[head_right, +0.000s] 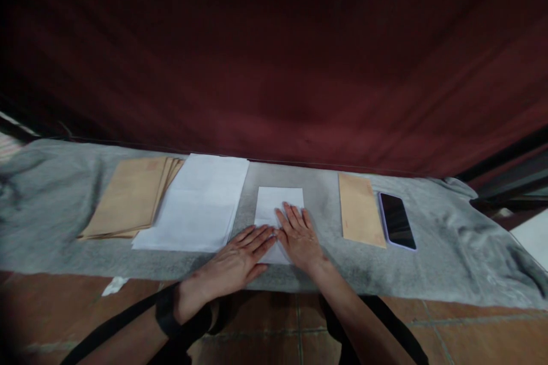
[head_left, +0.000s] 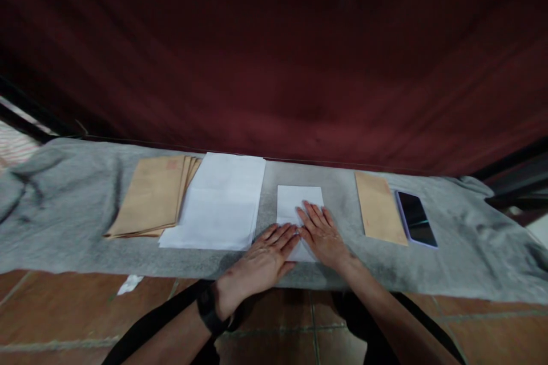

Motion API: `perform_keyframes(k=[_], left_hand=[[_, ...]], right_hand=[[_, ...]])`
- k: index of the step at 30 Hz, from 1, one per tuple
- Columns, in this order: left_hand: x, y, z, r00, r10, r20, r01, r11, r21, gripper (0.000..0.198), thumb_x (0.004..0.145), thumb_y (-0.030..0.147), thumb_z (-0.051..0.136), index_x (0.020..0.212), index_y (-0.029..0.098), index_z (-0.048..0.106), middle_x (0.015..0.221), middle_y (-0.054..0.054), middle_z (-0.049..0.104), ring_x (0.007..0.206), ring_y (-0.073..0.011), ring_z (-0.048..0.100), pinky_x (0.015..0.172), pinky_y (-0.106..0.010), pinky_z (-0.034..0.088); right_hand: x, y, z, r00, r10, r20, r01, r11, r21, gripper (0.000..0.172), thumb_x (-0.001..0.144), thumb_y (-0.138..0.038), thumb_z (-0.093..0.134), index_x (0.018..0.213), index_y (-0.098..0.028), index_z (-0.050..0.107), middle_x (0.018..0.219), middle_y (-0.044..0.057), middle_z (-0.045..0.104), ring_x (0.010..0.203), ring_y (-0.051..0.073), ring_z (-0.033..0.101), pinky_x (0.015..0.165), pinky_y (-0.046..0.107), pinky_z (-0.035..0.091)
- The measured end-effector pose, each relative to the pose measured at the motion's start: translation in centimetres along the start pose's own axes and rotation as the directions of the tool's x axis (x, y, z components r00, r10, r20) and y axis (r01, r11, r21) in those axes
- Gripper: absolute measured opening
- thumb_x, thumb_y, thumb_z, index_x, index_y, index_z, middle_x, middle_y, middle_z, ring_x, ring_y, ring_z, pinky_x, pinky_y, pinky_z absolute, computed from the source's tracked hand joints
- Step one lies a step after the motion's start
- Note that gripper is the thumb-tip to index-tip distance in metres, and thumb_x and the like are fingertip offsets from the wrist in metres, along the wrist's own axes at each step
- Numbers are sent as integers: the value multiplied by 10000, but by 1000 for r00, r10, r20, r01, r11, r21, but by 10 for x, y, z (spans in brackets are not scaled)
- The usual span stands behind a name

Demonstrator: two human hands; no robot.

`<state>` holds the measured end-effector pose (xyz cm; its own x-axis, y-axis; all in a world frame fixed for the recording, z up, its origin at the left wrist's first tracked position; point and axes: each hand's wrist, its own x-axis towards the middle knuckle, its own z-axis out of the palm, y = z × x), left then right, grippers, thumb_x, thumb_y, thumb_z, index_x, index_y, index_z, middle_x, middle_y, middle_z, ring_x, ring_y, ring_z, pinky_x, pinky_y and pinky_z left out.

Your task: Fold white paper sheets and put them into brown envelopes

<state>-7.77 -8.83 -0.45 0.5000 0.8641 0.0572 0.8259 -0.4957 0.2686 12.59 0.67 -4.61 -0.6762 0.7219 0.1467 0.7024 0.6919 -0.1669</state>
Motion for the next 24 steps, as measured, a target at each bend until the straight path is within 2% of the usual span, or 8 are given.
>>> perform_keyframes(k=[2, 4, 6, 11, 16, 24], left_hand=[[3, 0, -5, 999, -9, -32, 7, 998, -58, 590, 997, 498, 497, 1506, 206, 435, 1553, -120, 495, 1465, -256, 422, 1245, -449, 264], [13, 0, -3, 996, -47, -80, 40, 996, -83, 550, 1036, 451, 407, 1514, 180, 425, 1547, -128, 500, 1469, -238, 415, 1244, -438, 272], [27, 0, 7, 987, -102, -123, 95, 993, -63, 544, 1061, 378, 320, 1544, 132, 368, 1597, -144, 423, 1510, -224, 340, 1250, -430, 262], [53, -8, 38, 950, -245, -195, 262, 963, 61, 653, 1042, 510, 341, 1570, 126, 327, 1638, -164, 339, 1546, -282, 243, 1265, -496, 196], [50, -17, 40, 925, -285, -253, 318, 943, 100, 764, 991, 628, 404, 1568, 132, 338, 1640, -189, 318, 1546, -319, 237, 1255, -527, 204], [41, -19, 34, 903, -359, -234, 390, 915, 102, 753, 987, 624, 421, 1566, 148, 346, 1650, -173, 303, 1546, -310, 239, 1253, -520, 199]], right_hand=[[-1, -1, 0, 1000, 1, -3, -1, 1000, -13, 542, 1065, -362, 385, 1588, -228, 339, 1672, 90, 247, 1533, 275, 269, 1255, 543, 191], [-2, -2, 1, 1000, 2, -7, -2, 1000, -25, 543, 1059, -338, 396, 1583, -204, 351, 1670, 103, 244, 1530, 282, 276, 1255, 535, 191], [-3, -2, 2, 1000, 1, -9, -1, 999, -32, 531, 1052, -293, 391, 1573, -190, 373, 1669, 104, 247, 1529, 281, 278, 1256, 528, 191], [-3, 2, 10, 1000, -4, -11, 3, 999, -37, 575, 1033, -228, 358, 1604, -206, 295, 1664, 90, 265, 1537, 264, 258, 1252, 543, 192], [-4, 6, 12, 999, -23, -25, 23, 999, -28, 604, 1044, -272, 365, 1627, -235, 212, 1672, 85, 238, 1538, 273, 255, 1252, 553, 182], [-15, 12, 9, 998, -39, -43, 39, 999, 2, 577, 1080, -381, 312, 1630, -250, 198, 1675, 87, 245, 1529, 270, 281, 1251, 550, 181]])
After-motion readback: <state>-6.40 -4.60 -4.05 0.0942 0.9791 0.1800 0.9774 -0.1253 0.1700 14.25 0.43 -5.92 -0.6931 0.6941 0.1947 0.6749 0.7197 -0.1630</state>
